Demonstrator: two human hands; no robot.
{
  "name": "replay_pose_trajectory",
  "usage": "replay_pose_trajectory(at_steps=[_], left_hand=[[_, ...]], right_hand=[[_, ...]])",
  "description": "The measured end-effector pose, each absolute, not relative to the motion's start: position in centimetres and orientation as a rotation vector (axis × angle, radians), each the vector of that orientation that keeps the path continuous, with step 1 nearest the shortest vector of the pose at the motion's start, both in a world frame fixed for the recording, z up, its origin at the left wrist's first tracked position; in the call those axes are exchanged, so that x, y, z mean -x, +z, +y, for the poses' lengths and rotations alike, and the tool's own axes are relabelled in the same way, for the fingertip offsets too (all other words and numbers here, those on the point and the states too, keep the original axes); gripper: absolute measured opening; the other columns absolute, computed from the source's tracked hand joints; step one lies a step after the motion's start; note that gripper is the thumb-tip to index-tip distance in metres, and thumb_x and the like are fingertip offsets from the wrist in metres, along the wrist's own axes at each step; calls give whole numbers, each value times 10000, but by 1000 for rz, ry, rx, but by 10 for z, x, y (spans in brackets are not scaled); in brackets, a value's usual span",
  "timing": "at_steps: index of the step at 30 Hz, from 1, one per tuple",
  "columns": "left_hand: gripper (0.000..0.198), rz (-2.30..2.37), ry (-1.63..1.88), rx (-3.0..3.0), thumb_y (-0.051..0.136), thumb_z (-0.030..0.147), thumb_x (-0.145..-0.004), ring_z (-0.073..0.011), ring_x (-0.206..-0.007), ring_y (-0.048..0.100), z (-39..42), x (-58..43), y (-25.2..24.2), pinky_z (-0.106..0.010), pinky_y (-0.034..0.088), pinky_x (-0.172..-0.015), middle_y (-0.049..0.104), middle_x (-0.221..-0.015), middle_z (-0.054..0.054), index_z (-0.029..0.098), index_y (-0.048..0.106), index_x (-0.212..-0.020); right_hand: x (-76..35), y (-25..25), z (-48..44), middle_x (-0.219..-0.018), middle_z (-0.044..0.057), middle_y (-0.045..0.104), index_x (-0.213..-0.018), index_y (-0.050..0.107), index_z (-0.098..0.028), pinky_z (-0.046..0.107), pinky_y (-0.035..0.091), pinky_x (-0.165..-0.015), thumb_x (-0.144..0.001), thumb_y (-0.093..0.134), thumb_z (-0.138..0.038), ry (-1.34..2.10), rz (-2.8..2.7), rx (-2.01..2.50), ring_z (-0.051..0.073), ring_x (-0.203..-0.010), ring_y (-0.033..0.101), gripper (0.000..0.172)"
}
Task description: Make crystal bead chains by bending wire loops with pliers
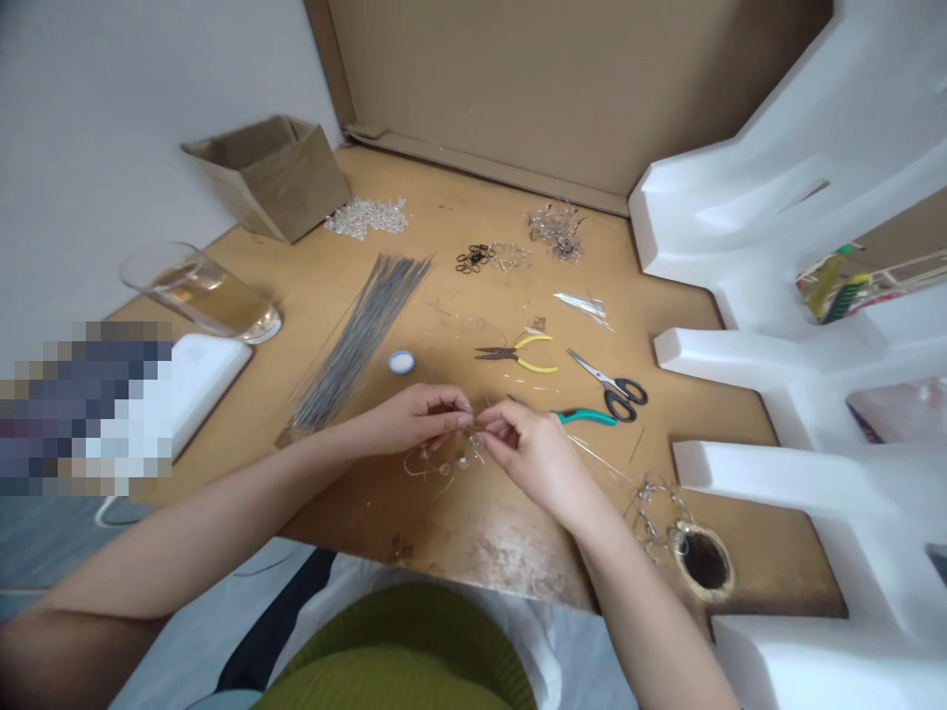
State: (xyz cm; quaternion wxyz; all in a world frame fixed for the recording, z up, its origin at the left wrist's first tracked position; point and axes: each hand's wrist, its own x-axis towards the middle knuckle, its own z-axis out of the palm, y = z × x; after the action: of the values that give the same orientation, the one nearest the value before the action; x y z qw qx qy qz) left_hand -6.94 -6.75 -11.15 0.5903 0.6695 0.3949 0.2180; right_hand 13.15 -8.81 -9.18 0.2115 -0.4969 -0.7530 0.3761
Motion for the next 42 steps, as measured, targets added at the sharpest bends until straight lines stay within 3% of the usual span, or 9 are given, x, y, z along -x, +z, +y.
replay_pose_trajectory(at_steps=[12,20,31,38,42], left_hand=[[224,915,538,-1510,502,345,-853,-61,-441,453,-67,71,-111,-183,369,-483,482,-500,60,132,542,-796],[202,873,537,-1414,514,327,-844,-47,-422,434,-65,72,-108,-171,350,-454,477,-510,66,132,527,-794],[168,909,521,-1446,526,294,-825,-45,-433,452,-68,69,-110,-166,364,-445,489,-553,56,132,534,-781],[111,968,550,-1453,608,225,-730,-37,-504,430,-68,66,-109,-151,348,-462,524,-624,36,124,568,-750],[95,991,569,-1433,608,207,-720,-33,-480,401,-67,66,-112,-150,325,-453,474,-555,59,124,561,-726]], right_hand=[[-128,-88,-88,-850,48,645,-1020,615,-193,251,484,-660,-866,499,-132,621,-2359,1084,137,-750,604,203],[-130,-87,-87,-939,57,636,-1006,594,-208,292,492,-754,-848,538,-131,638,-2415,1007,162,-876,600,185],[-126,-92,-91,-841,40,581,-865,537,-199,256,450,-651,-822,542,-125,596,-2474,1141,147,-745,567,86],[-127,-95,-90,-816,37,580,-851,558,-195,244,445,-625,-826,546,-139,586,-2461,1164,137,-707,562,63],[-129,-91,-88,-863,50,607,-903,596,-188,256,473,-655,-833,546,-138,645,-2472,1111,136,-731,583,100]])
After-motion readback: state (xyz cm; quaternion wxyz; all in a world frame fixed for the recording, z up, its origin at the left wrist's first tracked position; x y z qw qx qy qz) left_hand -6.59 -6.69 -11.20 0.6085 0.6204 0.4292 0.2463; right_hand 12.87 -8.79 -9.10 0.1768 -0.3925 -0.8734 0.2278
